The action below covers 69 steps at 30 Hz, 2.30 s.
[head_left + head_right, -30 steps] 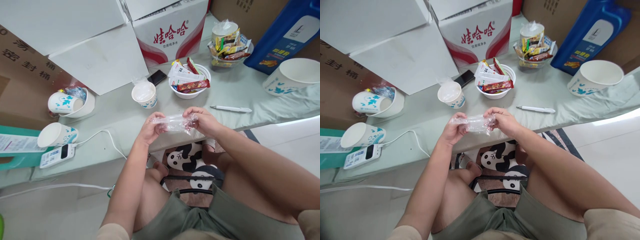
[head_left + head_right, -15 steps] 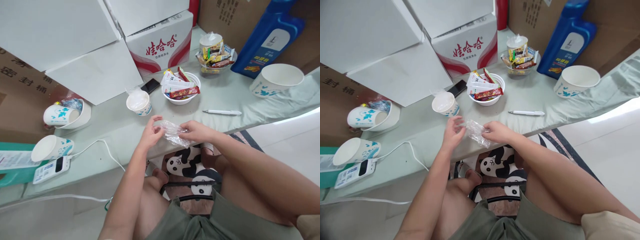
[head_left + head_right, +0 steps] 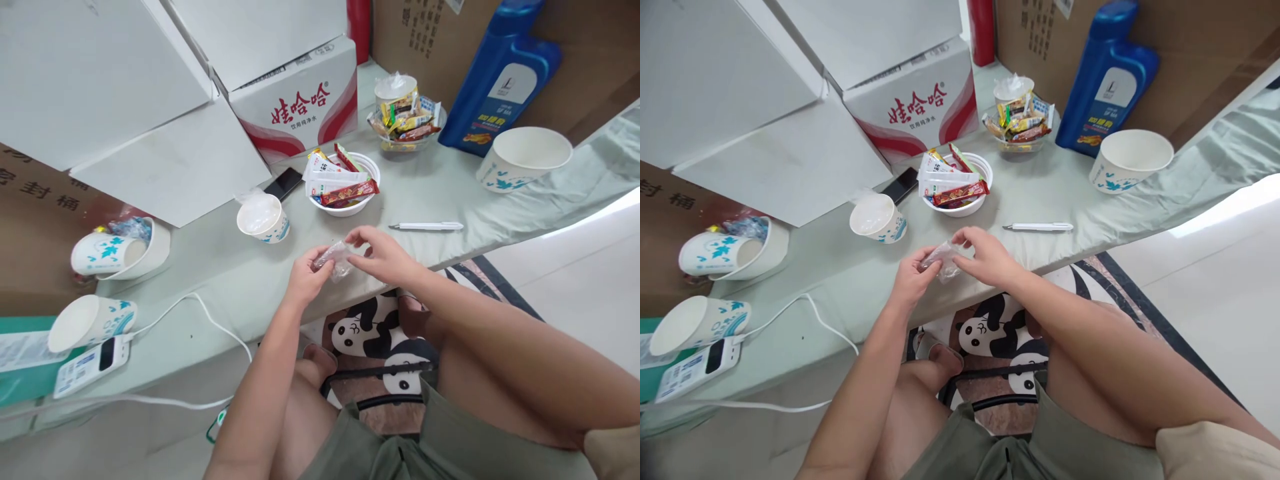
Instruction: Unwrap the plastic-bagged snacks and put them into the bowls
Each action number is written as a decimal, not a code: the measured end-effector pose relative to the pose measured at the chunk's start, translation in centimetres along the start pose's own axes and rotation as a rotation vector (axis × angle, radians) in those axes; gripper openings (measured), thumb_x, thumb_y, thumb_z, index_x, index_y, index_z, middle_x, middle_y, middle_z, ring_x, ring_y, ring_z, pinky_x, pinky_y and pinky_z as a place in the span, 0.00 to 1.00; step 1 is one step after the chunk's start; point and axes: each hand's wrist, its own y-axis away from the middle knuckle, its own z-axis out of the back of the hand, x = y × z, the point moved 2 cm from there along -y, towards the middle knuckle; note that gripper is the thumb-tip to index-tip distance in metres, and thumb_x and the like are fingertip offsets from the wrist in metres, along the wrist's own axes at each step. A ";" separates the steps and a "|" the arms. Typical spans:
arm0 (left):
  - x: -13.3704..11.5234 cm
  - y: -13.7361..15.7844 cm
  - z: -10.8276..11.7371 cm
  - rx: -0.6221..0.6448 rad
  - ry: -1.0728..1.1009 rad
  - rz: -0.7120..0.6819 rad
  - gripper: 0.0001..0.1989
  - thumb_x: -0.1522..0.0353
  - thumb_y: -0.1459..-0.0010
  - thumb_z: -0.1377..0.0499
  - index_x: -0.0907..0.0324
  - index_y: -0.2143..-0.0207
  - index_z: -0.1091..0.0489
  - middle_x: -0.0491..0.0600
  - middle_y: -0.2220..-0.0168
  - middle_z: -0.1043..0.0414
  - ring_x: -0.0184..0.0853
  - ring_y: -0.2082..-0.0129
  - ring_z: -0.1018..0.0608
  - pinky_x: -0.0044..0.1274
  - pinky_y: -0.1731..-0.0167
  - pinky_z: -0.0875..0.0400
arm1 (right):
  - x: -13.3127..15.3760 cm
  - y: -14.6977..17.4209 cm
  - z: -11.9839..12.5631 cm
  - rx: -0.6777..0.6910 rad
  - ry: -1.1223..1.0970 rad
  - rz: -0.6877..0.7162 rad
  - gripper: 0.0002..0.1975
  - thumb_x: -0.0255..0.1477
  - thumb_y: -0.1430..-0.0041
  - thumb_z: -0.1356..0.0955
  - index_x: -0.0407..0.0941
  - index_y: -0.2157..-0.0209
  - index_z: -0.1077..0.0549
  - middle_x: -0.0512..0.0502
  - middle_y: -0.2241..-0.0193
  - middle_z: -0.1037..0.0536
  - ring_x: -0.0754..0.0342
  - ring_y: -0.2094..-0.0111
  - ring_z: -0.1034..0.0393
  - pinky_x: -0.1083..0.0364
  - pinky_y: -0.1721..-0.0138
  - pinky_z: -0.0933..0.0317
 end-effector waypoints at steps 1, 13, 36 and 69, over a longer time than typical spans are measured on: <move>-0.1 -0.1 0.0 0.007 0.002 0.003 0.15 0.62 0.48 0.36 0.60 0.59 0.23 0.51 0.62 0.20 0.37 0.63 0.20 0.26 0.61 0.26 | 0.0 -0.1 0.2 -0.036 0.038 0.013 0.16 0.33 0.50 0.30 0.45 0.58 0.29 0.42 0.56 0.23 0.48 0.56 0.30 0.52 0.60 0.35; -2.7 -1.5 7.3 -0.668 0.135 -0.211 0.23 0.66 0.56 0.31 0.55 0.58 0.34 0.45 0.61 0.30 0.28 0.69 0.25 0.19 0.70 0.29 | 0.8 -0.2 -0.4 -0.003 -0.150 -0.180 0.14 0.34 0.45 0.34 0.47 0.57 0.35 0.49 0.62 0.25 0.58 0.74 0.32 0.55 0.71 0.39; -5.0 -11.6 12.8 -0.086 -1.227 0.253 0.08 0.77 0.57 0.39 0.55 0.75 0.27 0.50 0.70 0.25 0.43 0.65 0.23 0.29 0.61 0.32 | 1.4 -0.2 -1.4 0.123 0.039 -0.129 0.08 0.29 0.41 0.36 0.46 0.58 0.32 0.47 0.63 0.23 0.55 0.69 0.30 0.53 0.65 0.38; -0.8 3.1 8.7 -0.603 0.060 0.025 0.19 0.62 0.49 0.37 0.56 0.80 0.45 0.40 0.80 0.49 0.26 0.79 0.45 0.22 0.78 0.48 | 2.6 0.0 -4.1 0.174 0.150 -0.107 0.26 0.46 0.38 0.40 0.48 0.81 0.57 0.54 0.82 0.56 0.60 0.79 0.60 0.55 0.78 0.61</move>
